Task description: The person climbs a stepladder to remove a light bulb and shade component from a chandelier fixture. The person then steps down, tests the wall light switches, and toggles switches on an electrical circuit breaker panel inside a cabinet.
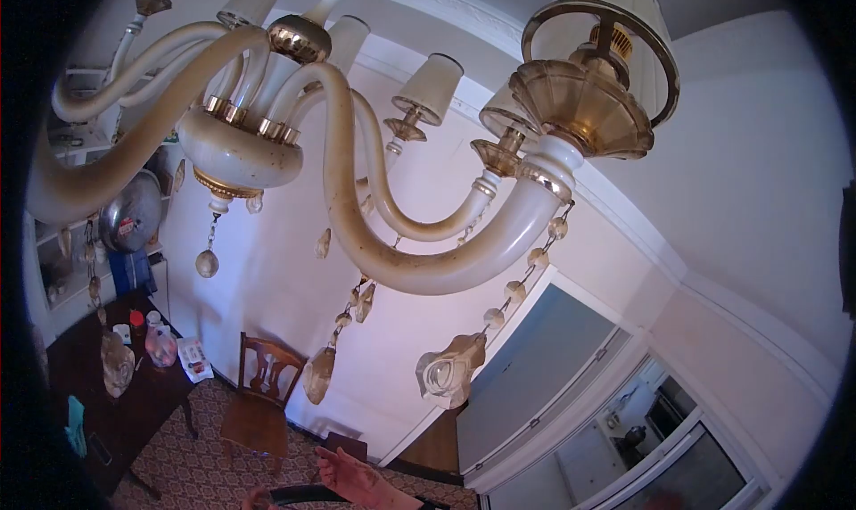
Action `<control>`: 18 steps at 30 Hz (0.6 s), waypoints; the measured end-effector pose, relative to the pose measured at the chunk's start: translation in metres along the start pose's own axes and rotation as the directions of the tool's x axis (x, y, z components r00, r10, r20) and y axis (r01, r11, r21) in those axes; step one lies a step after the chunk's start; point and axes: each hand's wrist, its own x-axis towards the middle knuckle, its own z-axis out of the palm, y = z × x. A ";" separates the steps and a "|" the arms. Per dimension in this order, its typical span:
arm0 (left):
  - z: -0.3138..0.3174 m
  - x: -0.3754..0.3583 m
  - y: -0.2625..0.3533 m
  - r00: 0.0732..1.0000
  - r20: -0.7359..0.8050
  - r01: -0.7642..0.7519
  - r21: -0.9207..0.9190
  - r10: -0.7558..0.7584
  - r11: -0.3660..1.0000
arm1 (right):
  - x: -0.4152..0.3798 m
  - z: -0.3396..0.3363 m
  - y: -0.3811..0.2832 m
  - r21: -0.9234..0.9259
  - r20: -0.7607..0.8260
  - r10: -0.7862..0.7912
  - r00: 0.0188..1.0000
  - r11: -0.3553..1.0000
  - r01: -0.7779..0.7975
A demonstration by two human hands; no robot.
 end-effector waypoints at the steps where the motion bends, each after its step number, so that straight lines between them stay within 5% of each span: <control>1: 0.002 -0.002 0.002 1.000 -0.008 0.015 -0.013 -0.015 1.000 | 0.000 0.000 0.000 0.000 0.001 0.001 1.000 1.000 -0.001; 9: 0.018 -0.010 0.024 0.999 0.001 -0.049 0.037 0.049 0.998 | 0.005 -0.011 0.001 -0.007 0.068 -0.011 0.998 1.000 0.012; 12: 0.023 -0.011 0.032 0.998 -0.039 0.057 0.121 -0.053 0.991 | 0.000 -0.008 0.003 -0.110 0.091 -0.074 0.993 0.990 0.084; 16: 0.025 -0.012 0.033 0.995 0.066 -0.081 0.066 0.077 0.995 | 0.006 -0.014 0.001 0.074 0.232 0.039 0.972 0.996 -0.058; 18: 0.032 -0.019 0.045 0.997 0.064 -0.051 0.056 0.047 0.997 | -0.002 0.016 0.006 -0.183 0.282 -0.123 0.952 0.967 0.179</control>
